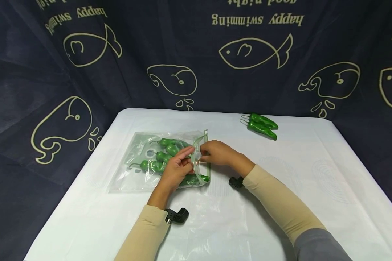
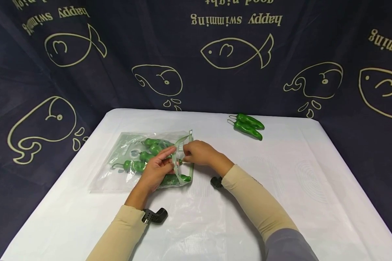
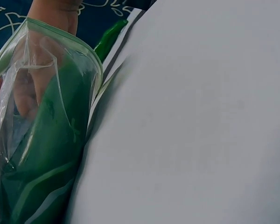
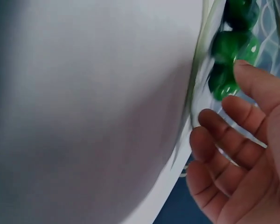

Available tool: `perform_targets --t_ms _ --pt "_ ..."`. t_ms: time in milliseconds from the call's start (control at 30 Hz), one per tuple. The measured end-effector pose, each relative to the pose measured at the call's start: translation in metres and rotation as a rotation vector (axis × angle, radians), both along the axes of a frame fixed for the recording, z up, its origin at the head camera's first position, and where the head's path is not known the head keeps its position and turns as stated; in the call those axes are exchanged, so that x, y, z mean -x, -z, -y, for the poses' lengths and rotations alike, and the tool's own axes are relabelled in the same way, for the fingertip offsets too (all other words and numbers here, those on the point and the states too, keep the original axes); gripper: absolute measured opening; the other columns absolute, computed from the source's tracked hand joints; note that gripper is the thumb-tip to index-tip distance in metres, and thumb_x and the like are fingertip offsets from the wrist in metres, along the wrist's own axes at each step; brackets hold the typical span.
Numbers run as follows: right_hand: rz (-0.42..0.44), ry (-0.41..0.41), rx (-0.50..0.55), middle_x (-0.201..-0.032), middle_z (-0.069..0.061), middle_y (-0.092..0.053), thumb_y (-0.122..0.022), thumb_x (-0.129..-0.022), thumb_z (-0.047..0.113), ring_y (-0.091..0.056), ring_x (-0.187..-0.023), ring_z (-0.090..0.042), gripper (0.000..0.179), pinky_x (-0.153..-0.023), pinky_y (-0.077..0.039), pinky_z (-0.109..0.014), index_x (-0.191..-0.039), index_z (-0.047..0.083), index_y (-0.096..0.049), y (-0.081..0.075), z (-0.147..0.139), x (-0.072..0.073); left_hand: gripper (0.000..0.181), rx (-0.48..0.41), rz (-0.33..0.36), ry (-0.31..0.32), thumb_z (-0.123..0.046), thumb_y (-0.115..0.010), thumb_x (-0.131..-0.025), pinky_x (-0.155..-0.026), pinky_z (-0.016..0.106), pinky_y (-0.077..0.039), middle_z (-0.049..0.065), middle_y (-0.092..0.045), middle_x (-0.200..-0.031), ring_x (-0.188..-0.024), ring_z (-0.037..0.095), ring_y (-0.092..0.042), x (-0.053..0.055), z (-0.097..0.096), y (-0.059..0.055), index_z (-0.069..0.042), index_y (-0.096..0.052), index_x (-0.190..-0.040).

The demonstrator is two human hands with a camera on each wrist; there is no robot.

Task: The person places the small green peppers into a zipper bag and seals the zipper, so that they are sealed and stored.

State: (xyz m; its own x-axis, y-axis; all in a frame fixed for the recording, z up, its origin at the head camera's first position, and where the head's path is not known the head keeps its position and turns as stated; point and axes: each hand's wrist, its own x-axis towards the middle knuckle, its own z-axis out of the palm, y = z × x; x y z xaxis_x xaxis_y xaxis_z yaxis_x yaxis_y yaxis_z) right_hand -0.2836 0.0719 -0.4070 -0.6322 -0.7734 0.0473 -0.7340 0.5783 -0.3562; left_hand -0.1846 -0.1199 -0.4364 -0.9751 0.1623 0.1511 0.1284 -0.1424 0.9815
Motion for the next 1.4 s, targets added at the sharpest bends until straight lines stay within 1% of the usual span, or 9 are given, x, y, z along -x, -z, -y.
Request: perform_targets --t_ms 233,467,633,700,800,900,1000,1267,1400 --pt "-0.039 0.059 0.04 -0.09 0.0 -0.063 -0.072 -0.091 0.023 -0.056 -0.08 -0.016 0.01 -0.073 -0.049 -0.036 -0.089 0.014 -0.067 -0.001 -0.024 0.011 0.058 -0.003 0.0 0.001 0.014 -0.053 -0.088 -0.067 0.022 -0.056 0.005 -0.038 -0.153 -0.089 0.01 -0.052 0.0 -0.001 0.0 0.001 -0.049 -0.144" --pt "-0.057 0.112 0.059 -0.103 -0.008 -0.066 -0.07 -0.093 0.019 -0.062 -0.096 -0.027 0.017 -0.085 -0.051 -0.043 -0.103 0.006 -0.07 -0.007 -0.058 0.025 0.058 0.004 -0.006 -0.003 0.016 -0.053 -0.088 -0.066 0.022 -0.056 0.006 -0.039 -0.153 -0.089 0.01 -0.051 0.001 -0.002 0.001 0.001 -0.05 -0.144" --pt "-0.061 0.155 0.043 -0.111 -0.012 -0.065 -0.068 -0.093 0.016 -0.06 -0.107 -0.033 0.023 -0.093 -0.049 -0.047 -0.111 0.001 -0.068 -0.012 -0.088 0.04 0.057 0.004 -0.005 0.003 0.016 -0.053 -0.088 -0.067 0.023 -0.056 0.008 -0.038 -0.153 -0.089 0.011 -0.05 0.0 -0.002 0.0 0.002 -0.049 -0.144" --pt "-0.044 0.176 0.032 -0.117 -0.014 -0.063 -0.067 -0.094 0.015 -0.056 -0.117 -0.036 0.027 -0.1 -0.045 -0.049 -0.115 -0.001 -0.067 -0.014 -0.1 0.046 0.058 -0.001 -0.004 0.004 0.016 -0.052 -0.088 -0.066 0.022 -0.056 0.01 -0.036 -0.154 -0.088 0.011 -0.05 0.0 -0.001 0.0 0.004 -0.048 -0.144" --pt "-0.017 0.217 0.013 -0.126 -0.018 -0.061 -0.067 -0.094 0.014 -0.049 -0.126 -0.038 0.031 -0.105 -0.041 -0.051 -0.12 -0.002 -0.065 -0.017 -0.118 0.055 0.058 -0.009 -0.004 0.01 0.016 -0.051 -0.087 -0.066 0.022 -0.055 0.015 -0.033 -0.155 -0.088 0.01 -0.05 0.001 0.0 0.0 0.007 -0.046 -0.144" --pt "-0.003 0.263 -0.009 -0.132 -0.02 -0.057 -0.067 -0.095 0.015 -0.046 -0.129 -0.039 0.036 -0.107 -0.039 -0.053 -0.126 -0.002 -0.062 -0.019 -0.135 0.063 0.057 -0.012 -0.006 0.014 0.016 -0.051 -0.087 -0.066 0.022 -0.055 0.016 -0.032 -0.155 -0.087 0.009 -0.05 0.001 0.0 0.001 0.007 -0.045 -0.144" --pt "-0.017 0.297 -0.032 -0.136 -0.022 -0.053 -0.066 -0.095 0.016 -0.044 -0.13 -0.04 0.04 -0.106 -0.038 -0.055 -0.13 -0.002 -0.059 -0.02 -0.149 0.068 0.057 -0.008 -0.011 0.013 0.015 -0.051 -0.088 -0.065 0.022 -0.055 0.016 -0.033 -0.155 -0.087 0.009 -0.05 0.001 0.0 0.001 0.007 -0.046 -0.144" --pt "0.008 0.373 -0.004 -0.139 -0.029 -0.047 -0.067 -0.094 0.01 -0.042 -0.129 -0.045 0.041 -0.108 -0.035 -0.059 -0.131 -0.005 -0.057 -0.02 -0.174 0.075 0.056 0.009 -0.017 0.001 0.015 -0.052 -0.089 -0.066 0.022 -0.056 0.009 -0.038 -0.153 -0.088 0.009 -0.05 0.001 0.001 0.001 0.006 -0.047 -0.143" --pt "0.032 0.426 0.004 -0.143 -0.031 -0.042 -0.067 -0.094 0.01 -0.041 -0.131 -0.046 0.042 -0.108 -0.034 -0.06 -0.132 -0.004 -0.057 -0.018 -0.184 0.077 0.056 0.017 -0.018 0.006 0.015 -0.053 -0.089 -0.066 0.022 -0.055 0.009 -0.037 -0.153 -0.089 0.01 -0.049 0.001 0.0 0.0 0.006 -0.046 -0.144"
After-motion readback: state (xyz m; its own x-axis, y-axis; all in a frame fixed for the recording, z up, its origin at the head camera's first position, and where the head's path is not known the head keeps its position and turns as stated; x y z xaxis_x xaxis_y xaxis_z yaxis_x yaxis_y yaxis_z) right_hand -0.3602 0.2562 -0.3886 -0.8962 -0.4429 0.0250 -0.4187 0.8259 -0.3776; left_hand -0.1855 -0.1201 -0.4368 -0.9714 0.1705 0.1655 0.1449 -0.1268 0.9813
